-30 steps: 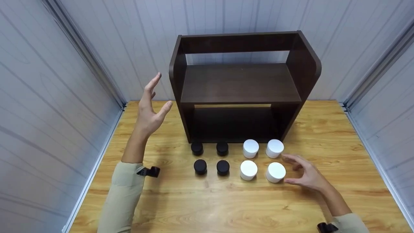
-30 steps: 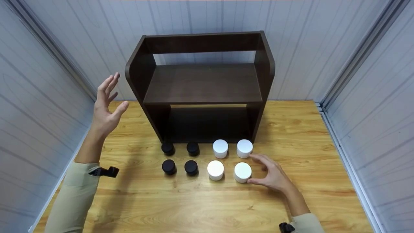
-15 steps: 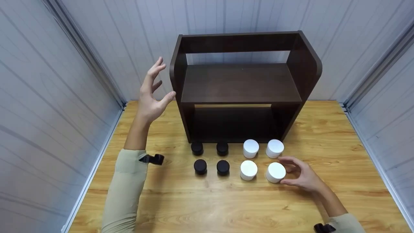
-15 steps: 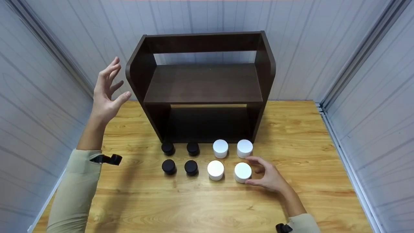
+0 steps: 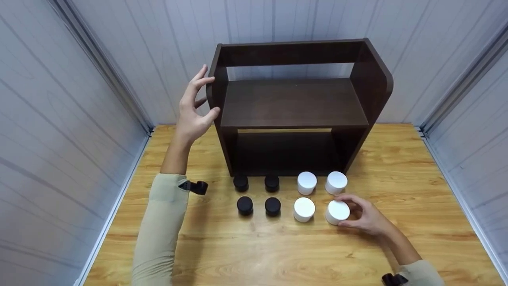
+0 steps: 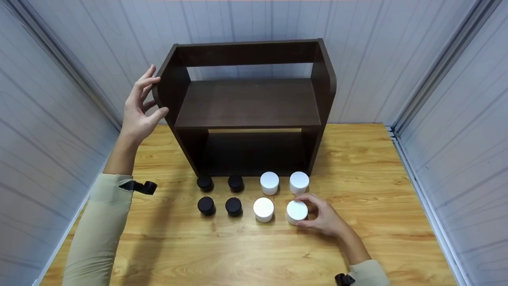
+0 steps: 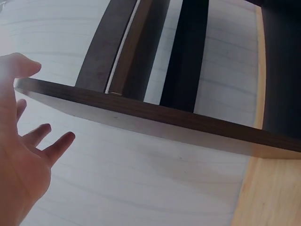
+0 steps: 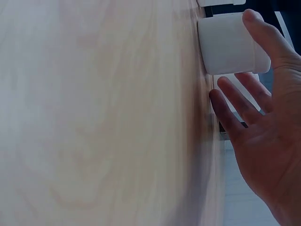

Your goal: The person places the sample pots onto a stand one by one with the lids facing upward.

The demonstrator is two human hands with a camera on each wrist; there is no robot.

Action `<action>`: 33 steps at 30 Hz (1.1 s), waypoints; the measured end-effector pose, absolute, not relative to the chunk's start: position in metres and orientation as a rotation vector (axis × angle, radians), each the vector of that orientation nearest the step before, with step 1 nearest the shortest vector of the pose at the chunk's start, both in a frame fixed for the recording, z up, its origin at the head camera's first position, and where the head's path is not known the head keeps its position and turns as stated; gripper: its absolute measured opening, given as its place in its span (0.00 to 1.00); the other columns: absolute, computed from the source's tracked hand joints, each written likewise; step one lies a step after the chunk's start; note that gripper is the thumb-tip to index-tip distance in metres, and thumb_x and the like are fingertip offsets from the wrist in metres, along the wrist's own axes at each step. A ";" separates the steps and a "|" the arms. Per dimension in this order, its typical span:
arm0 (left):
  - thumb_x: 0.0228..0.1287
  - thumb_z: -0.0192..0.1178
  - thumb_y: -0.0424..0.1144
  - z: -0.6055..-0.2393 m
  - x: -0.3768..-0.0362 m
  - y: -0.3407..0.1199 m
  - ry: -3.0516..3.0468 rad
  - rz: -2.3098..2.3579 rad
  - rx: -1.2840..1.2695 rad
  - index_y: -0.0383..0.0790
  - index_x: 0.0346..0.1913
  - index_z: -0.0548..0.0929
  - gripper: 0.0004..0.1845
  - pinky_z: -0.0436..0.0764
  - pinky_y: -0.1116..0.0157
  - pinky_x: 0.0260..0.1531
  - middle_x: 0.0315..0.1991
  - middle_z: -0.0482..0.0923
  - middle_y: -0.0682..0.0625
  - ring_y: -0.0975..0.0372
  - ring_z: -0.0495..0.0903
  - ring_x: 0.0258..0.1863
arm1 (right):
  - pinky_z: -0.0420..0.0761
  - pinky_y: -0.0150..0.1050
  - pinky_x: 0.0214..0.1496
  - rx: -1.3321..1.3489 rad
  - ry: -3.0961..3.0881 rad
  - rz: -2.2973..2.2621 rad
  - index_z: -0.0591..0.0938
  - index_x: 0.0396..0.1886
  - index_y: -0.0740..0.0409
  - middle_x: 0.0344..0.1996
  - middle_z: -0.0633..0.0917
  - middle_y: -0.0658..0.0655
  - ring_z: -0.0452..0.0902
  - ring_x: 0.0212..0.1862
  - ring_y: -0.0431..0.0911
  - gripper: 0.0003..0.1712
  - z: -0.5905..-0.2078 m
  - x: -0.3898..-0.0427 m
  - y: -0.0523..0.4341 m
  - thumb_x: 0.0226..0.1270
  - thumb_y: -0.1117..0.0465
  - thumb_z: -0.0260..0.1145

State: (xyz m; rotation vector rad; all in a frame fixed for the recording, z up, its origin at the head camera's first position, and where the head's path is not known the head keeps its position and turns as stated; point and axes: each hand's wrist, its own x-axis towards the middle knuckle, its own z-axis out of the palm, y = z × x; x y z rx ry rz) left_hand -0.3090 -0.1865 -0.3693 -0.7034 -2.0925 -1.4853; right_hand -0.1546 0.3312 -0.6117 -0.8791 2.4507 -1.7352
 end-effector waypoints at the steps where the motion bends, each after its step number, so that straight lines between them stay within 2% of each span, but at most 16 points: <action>1: 0.63 0.65 0.25 -0.370 -0.310 -0.186 -2.090 -1.489 -0.704 0.39 0.77 0.78 0.36 0.78 0.30 0.74 0.92 0.61 0.47 0.53 0.64 0.90 | 0.82 0.23 0.66 -0.885 2.450 -1.731 0.83 0.67 0.72 0.64 0.90 0.57 0.85 0.64 0.28 0.37 -0.612 -0.155 0.330 0.55 0.79 0.84; 4: 0.62 0.62 0.22 -0.371 -0.311 -0.185 -2.068 -1.508 -0.707 0.38 0.75 0.79 0.36 0.83 0.37 0.72 0.91 0.63 0.47 0.52 0.69 0.88 | 0.81 0.22 0.67 -0.898 2.443 -1.715 0.83 0.66 0.71 0.63 0.90 0.63 0.84 0.64 0.27 0.37 -0.611 -0.154 0.329 0.55 0.78 0.84; 7: 0.61 0.60 0.21 -0.372 -0.312 -0.185 -2.032 -1.529 -0.722 0.35 0.74 0.80 0.34 0.89 0.49 0.67 0.90 0.65 0.46 0.50 0.73 0.85 | 0.81 0.22 0.66 -0.905 2.445 -1.700 0.83 0.65 0.70 0.63 0.90 0.66 0.83 0.65 0.27 0.36 -0.611 -0.155 0.327 0.55 0.78 0.84; 10: 0.62 0.59 0.20 -0.375 -0.313 -0.185 -1.990 -1.522 -0.760 0.33 0.72 0.80 0.33 0.91 0.62 0.58 0.90 0.65 0.42 0.49 0.76 0.83 | 0.81 0.23 0.65 -0.899 2.453 -1.691 0.84 0.64 0.70 0.62 0.90 0.67 0.83 0.63 0.27 0.36 -0.611 -0.155 0.327 0.55 0.78 0.85; 14: 0.61 0.57 0.17 -0.381 -0.316 -0.183 -1.937 -1.415 -0.826 0.31 0.72 0.79 0.34 0.90 0.70 0.51 0.88 0.66 0.36 0.48 0.77 0.82 | 0.81 0.23 0.63 -0.888 2.464 -1.679 0.84 0.64 0.70 0.60 0.91 0.60 0.84 0.61 0.27 0.35 -0.611 -0.153 0.327 0.56 0.77 0.85; 17: 0.59 0.57 0.16 -0.383 -0.318 -0.183 -1.914 -1.293 -0.859 0.31 0.72 0.79 0.35 0.89 0.72 0.53 0.86 0.69 0.34 0.48 0.76 0.83 | 0.81 0.23 0.62 -0.885 2.475 -1.673 0.84 0.63 0.69 0.60 0.91 0.53 0.84 0.60 0.27 0.34 -0.611 -0.152 0.327 0.56 0.77 0.84; 19: 0.59 0.58 0.17 -0.384 -0.320 -0.183 -1.908 -1.233 -0.871 0.31 0.73 0.79 0.35 0.88 0.74 0.53 0.85 0.70 0.34 0.48 0.75 0.84 | 0.81 0.23 0.61 -0.894 2.480 -1.675 0.84 0.63 0.69 0.59 0.91 0.52 0.84 0.60 0.27 0.33 -0.611 -0.152 0.327 0.56 0.77 0.84; 24: 0.58 0.60 0.17 -0.384 -0.322 -0.185 -1.900 -1.189 -0.886 0.32 0.73 0.79 0.36 0.88 0.75 0.51 0.84 0.71 0.34 0.48 0.76 0.82 | 0.81 0.23 0.62 -0.916 2.496 -1.679 0.85 0.62 0.69 0.58 0.91 0.60 0.84 0.61 0.27 0.33 -0.611 -0.152 0.327 0.56 0.78 0.84; 28: 0.58 0.60 0.17 -0.383 -0.322 -0.182 -1.880 -1.206 -0.890 0.32 0.73 0.79 0.36 0.86 0.70 0.64 0.84 0.72 0.33 0.47 0.75 0.83 | 0.81 0.22 0.62 -0.894 2.526 -1.673 0.85 0.62 0.69 0.58 0.91 0.62 0.83 0.62 0.26 0.33 -0.610 -0.152 0.328 0.55 0.78 0.84; 30: 0.58 0.60 0.17 -0.383 -0.322 -0.181 -1.872 -1.230 -0.885 0.32 0.73 0.79 0.35 0.84 0.65 0.71 0.84 0.72 0.33 0.47 0.74 0.84 | 0.81 0.22 0.62 -0.866 2.525 -1.670 0.85 0.63 0.69 0.58 0.92 0.57 0.83 0.61 0.26 0.33 -0.608 -0.152 0.329 0.56 0.77 0.84; 33: 0.58 0.60 0.17 -0.383 -0.322 -0.179 -1.867 -1.264 -0.875 0.31 0.72 0.80 0.35 0.82 0.62 0.74 0.84 0.72 0.34 0.47 0.74 0.84 | 0.83 0.23 0.61 -0.829 2.476 -1.675 0.84 0.64 0.71 0.60 0.90 0.42 0.84 0.60 0.27 0.32 -0.605 -0.152 0.329 0.59 0.77 0.83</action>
